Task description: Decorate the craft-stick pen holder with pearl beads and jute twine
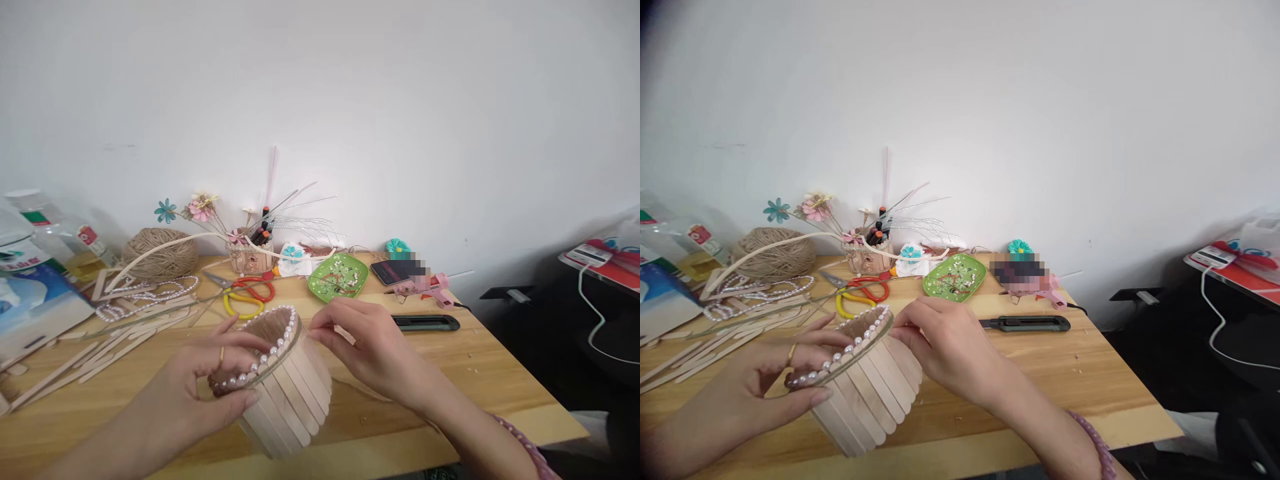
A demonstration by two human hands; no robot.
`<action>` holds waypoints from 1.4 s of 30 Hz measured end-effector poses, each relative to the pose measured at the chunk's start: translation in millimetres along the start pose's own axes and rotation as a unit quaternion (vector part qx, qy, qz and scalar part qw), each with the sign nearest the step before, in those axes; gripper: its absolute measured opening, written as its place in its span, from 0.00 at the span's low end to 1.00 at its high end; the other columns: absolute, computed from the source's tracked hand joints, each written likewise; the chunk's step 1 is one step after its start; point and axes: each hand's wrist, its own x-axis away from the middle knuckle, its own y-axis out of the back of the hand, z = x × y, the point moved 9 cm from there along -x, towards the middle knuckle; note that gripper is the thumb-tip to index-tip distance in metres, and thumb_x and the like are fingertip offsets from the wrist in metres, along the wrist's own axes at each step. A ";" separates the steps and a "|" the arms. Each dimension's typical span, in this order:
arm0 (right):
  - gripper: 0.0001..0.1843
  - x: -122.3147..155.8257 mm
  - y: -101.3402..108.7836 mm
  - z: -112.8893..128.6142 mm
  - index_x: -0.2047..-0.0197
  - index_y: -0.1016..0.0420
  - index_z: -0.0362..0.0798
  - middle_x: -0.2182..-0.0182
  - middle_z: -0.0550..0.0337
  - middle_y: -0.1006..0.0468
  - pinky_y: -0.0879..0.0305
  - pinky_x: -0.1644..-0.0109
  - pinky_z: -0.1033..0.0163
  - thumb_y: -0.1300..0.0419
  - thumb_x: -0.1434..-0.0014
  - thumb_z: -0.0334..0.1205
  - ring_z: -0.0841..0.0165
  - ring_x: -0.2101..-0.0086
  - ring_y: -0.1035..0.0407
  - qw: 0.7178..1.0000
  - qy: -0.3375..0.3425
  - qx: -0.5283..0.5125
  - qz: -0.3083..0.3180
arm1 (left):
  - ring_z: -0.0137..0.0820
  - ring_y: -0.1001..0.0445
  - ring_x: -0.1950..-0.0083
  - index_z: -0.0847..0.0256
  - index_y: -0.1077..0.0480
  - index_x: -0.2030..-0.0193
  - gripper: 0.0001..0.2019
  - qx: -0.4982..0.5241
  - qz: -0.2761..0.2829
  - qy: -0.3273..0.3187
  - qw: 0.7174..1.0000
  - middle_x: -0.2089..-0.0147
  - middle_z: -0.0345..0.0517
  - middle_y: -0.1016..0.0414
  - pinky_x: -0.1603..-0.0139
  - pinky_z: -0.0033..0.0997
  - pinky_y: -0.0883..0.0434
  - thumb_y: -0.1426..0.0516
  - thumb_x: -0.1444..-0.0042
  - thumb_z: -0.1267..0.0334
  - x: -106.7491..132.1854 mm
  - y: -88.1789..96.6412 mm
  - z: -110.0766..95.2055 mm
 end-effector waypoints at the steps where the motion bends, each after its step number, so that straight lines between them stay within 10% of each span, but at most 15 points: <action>1: 0.06 -0.1 -0.3 -0.8 0.68 0.29 0.45 0.74 0.61 0.24 0.38 0.69 0.69 0.44 0.39 0.34 0.72 0.73 0.33 1.000 -0.004 -0.003 0.002 | 0.48 0.37 0.38 0.51 0.21 0.67 0.09 0.004 0.007 0.004 1.000 0.50 0.44 0.23 0.35 0.54 0.48 0.41 0.52 0.55 -0.1 -1.0 2.6; 13: 0.04 0.0 -3.4 -5.5 0.70 0.28 0.45 0.75 0.62 0.25 0.40 0.70 0.69 0.40 0.42 0.31 0.73 0.74 0.33 0.998 -0.031 -0.051 0.017 | 0.49 0.37 0.38 0.47 0.22 0.61 0.09 -0.031 0.069 -0.053 0.996 0.46 0.43 0.26 0.35 0.61 0.55 0.43 0.47 0.57 1.9 -5.2 -0.7; 27: 0.05 2.7 -24.2 -27.4 0.70 0.29 0.45 0.77 0.67 0.32 0.45 0.72 0.69 0.37 0.46 0.37 0.75 0.75 0.39 0.945 -0.185 -0.248 0.110 | 0.39 0.32 0.43 0.49 0.24 0.65 0.05 -0.020 0.097 -0.106 0.989 0.48 0.38 0.26 0.33 0.47 0.49 0.41 0.47 0.61 5.6 -8.8 -14.4; 34: 0.32 6.7 -43.3 -44.0 0.44 0.36 0.50 0.76 0.70 0.39 0.48 0.71 0.67 0.32 0.52 0.39 0.75 0.74 0.44 0.873 -0.223 -0.382 0.203 | 0.39 0.29 0.47 0.57 0.27 0.72 0.01 0.070 0.154 -0.099 0.981 0.48 0.43 0.26 0.41 0.41 0.38 0.40 0.51 0.65 -10.7 -8.6 -34.1; 42: 0.19 15.5 -72.4 -70.8 0.69 0.30 0.44 0.79 0.69 0.38 0.57 0.73 0.67 0.31 0.56 0.49 0.77 0.77 0.49 0.825 -0.267 -0.440 0.232 | 0.43 0.29 0.50 0.61 0.24 0.68 0.13 0.180 0.230 -0.116 0.949 0.53 0.48 0.24 0.47 0.39 0.34 0.36 0.60 0.56 -36.8 -11.6 -18.1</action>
